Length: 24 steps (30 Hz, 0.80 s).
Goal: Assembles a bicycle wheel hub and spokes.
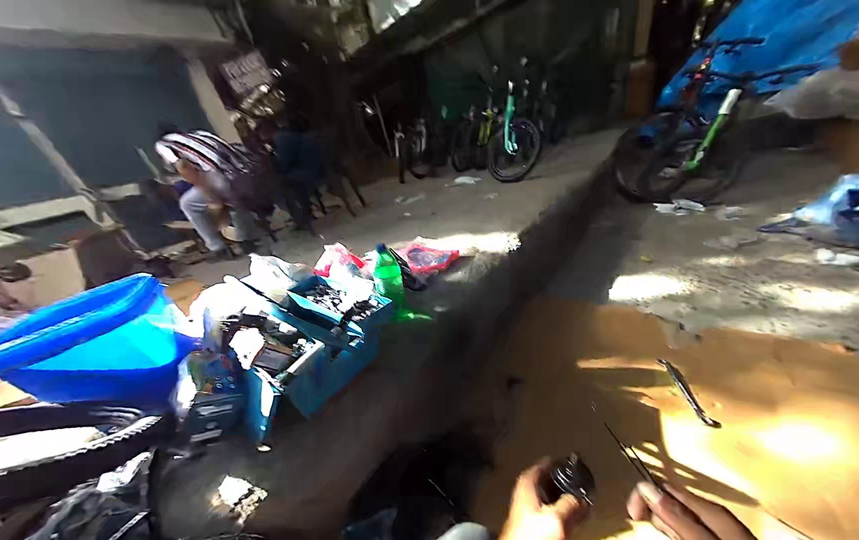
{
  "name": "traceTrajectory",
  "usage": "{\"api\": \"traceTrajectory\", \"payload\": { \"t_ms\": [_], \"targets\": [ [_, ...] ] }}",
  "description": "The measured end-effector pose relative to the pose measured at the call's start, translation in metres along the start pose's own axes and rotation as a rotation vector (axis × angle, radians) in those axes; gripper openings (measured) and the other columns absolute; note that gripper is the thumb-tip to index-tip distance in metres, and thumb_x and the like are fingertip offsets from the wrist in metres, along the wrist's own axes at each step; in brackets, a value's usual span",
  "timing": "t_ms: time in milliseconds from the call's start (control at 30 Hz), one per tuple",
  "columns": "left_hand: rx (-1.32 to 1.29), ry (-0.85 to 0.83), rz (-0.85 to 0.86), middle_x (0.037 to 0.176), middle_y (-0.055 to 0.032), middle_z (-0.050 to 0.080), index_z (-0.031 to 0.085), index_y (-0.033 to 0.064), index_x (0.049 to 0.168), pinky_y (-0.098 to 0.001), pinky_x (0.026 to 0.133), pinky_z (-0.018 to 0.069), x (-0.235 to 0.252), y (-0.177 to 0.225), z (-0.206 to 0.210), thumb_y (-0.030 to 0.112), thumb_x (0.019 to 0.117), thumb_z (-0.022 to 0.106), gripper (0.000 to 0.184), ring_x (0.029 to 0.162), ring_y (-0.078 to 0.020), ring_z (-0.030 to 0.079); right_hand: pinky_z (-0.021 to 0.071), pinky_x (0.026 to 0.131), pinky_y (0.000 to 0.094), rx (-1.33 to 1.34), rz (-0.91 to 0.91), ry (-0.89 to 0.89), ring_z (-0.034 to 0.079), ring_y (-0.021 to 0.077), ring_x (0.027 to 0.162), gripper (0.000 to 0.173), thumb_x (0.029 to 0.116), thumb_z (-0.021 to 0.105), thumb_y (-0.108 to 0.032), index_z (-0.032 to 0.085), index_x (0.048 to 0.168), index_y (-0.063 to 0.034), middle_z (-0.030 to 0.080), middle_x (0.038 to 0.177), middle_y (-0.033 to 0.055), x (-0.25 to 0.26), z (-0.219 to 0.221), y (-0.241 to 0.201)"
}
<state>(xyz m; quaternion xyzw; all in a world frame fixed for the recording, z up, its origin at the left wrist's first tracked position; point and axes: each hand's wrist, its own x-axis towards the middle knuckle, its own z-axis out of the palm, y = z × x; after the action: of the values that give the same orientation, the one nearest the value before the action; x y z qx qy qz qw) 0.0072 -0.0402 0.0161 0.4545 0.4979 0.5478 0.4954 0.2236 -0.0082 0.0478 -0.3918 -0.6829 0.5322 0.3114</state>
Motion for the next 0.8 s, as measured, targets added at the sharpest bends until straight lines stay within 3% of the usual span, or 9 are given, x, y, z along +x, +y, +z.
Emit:
{"api": "traceTrajectory", "payload": {
  "t_ms": [100, 167, 233, 300, 367, 433, 500, 567, 800],
  "targets": [
    [0.002, -0.004, 0.006, 0.114, -0.0111, 0.071, 0.055, -0.0067, 0.135, -0.0329, 0.091, 0.0605, -0.003, 0.0, -0.001, 0.0, 0.0909, 0.062, 0.045, 0.1, -0.0133, 0.071, 0.0336, 0.042, 0.0227, 0.146, -0.058, 0.152, 0.035, 0.0041, 0.046, 0.034, 0.1071, 0.036, -0.031, 0.066, 0.107, -0.0156, 0.042, 0.066, -0.0091, -0.011, -0.007, -0.005],
    [0.029, -0.023, 0.082, 0.112, -0.0091, 0.072, 0.059, -0.0056, 0.131, -0.0326, 0.09, 0.06, 0.004, -0.007, -0.003, 0.003, 0.0872, 0.063, 0.045, 0.1, -0.0126, 0.071, 0.0415, 0.047, 0.0234, 0.289, -0.147, 0.258, 0.044, 0.0061, 0.052, 0.034, 0.1075, 0.035, -0.03, 0.064, 0.106, -0.0121, 0.047, 0.07, -0.0061, -0.01, -0.012, -0.008],
    [0.032, -0.049, 0.13, 0.109, -0.0084, 0.073, 0.062, -0.0042, 0.127, -0.0327, 0.089, 0.0601, 0.006, -0.011, -0.005, 0.006, 0.0852, 0.064, 0.043, 0.099, -0.0134, 0.071, 0.0575, 0.063, 0.0332, 0.394, -0.214, 0.296, 0.062, 0.016, 0.068, 0.04, 0.1091, 0.034, -0.032, 0.064, 0.104, -0.0061, 0.062, 0.082, 0.0045, -0.01, -0.015, -0.009],
    [0.01, -0.08, 0.133, 0.11, -0.01, 0.073, 0.062, -0.0046, 0.127, -0.0345, 0.09, 0.0601, 0.006, -0.011, -0.005, 0.006, 0.0857, 0.064, 0.042, 0.101, -0.0159, 0.071, 0.0602, 0.081, 0.0389, 0.193, -0.213, 0.249, 0.068, 0.0219, 0.09, 0.042, 0.1102, 0.035, -0.03, 0.068, 0.107, -0.0034, 0.069, 0.102, 0.0105, -0.012, -0.022, -0.002],
    [-0.004, -0.113, 0.145, 0.11, -0.0096, 0.074, 0.062, -0.005, 0.125, -0.0345, 0.09, 0.0601, 0.008, -0.01, -0.004, 0.006, 0.0856, 0.064, 0.041, 0.1, -0.0155, 0.072, 0.057, 0.08, 0.0342, -0.298, -0.137, 0.265, 0.066, 0.0145, 0.088, 0.041, 0.1094, 0.041, -0.038, 0.071, 0.104, -0.0102, 0.068, 0.103, 0.0043, -0.011, -0.025, 0.004],
    [-0.018, -0.148, 0.177, 0.108, -0.01, 0.074, 0.064, -0.0054, 0.122, -0.0348, 0.09, 0.0602, 0.009, -0.011, -0.004, 0.007, 0.0865, 0.066, 0.038, 0.098, -0.0159, 0.072, 0.056, 0.079, 0.0392, -0.574, -0.075, 0.302, 0.066, 0.0181, 0.084, 0.046, 0.1078, 0.042, -0.046, 0.07, 0.1, -0.01, 0.068, 0.093, 0.0059, -0.011, -0.02, 0.006],
    [-0.022, -0.181, 0.231, 0.108, -0.0094, 0.074, 0.064, -0.005, 0.122, -0.0343, 0.09, 0.0602, 0.009, -0.013, -0.006, 0.01, 0.0889, 0.068, 0.037, 0.098, -0.0157, 0.072, 0.0572, 0.065, 0.032, -0.48, -0.083, 0.306, 0.064, 0.0123, 0.068, 0.043, 0.1084, 0.042, -0.045, 0.068, 0.102, -0.0117, 0.066, 0.083, 0.0003, -0.01, -0.018, 0.006],
    [-0.047, -0.207, 0.278, 0.111, -0.0097, 0.074, 0.063, -0.0055, 0.124, -0.034, 0.091, 0.0596, 0.01, -0.015, -0.008, 0.014, 0.0905, 0.069, 0.039, 0.1, -0.0157, 0.071, 0.0583, 0.057, 0.026, -0.208, -0.181, 0.288, 0.065, 0.009, 0.062, 0.035, 0.1106, 0.044, -0.038, 0.066, 0.107, -0.0106, 0.069, 0.085, -0.0024, -0.01, -0.014, 0.001],
    [-0.109, -0.174, 0.4, 0.119, -0.0112, 0.072, 0.063, -0.0037, 0.127, -0.0358, 0.095, 0.0578, 0.012, -0.018, -0.013, 0.01, 0.0901, 0.069, 0.04, 0.107, -0.0178, 0.07, 0.0668, 0.069, 0.0359, 0.076, -0.325, 0.291, 0.074, 0.0193, 0.077, 0.029, 0.1122, 0.042, -0.028, 0.06, 0.112, -0.0059, 0.073, 0.095, 0.0044, -0.003, 0.012, 0.002]
  ]
}}
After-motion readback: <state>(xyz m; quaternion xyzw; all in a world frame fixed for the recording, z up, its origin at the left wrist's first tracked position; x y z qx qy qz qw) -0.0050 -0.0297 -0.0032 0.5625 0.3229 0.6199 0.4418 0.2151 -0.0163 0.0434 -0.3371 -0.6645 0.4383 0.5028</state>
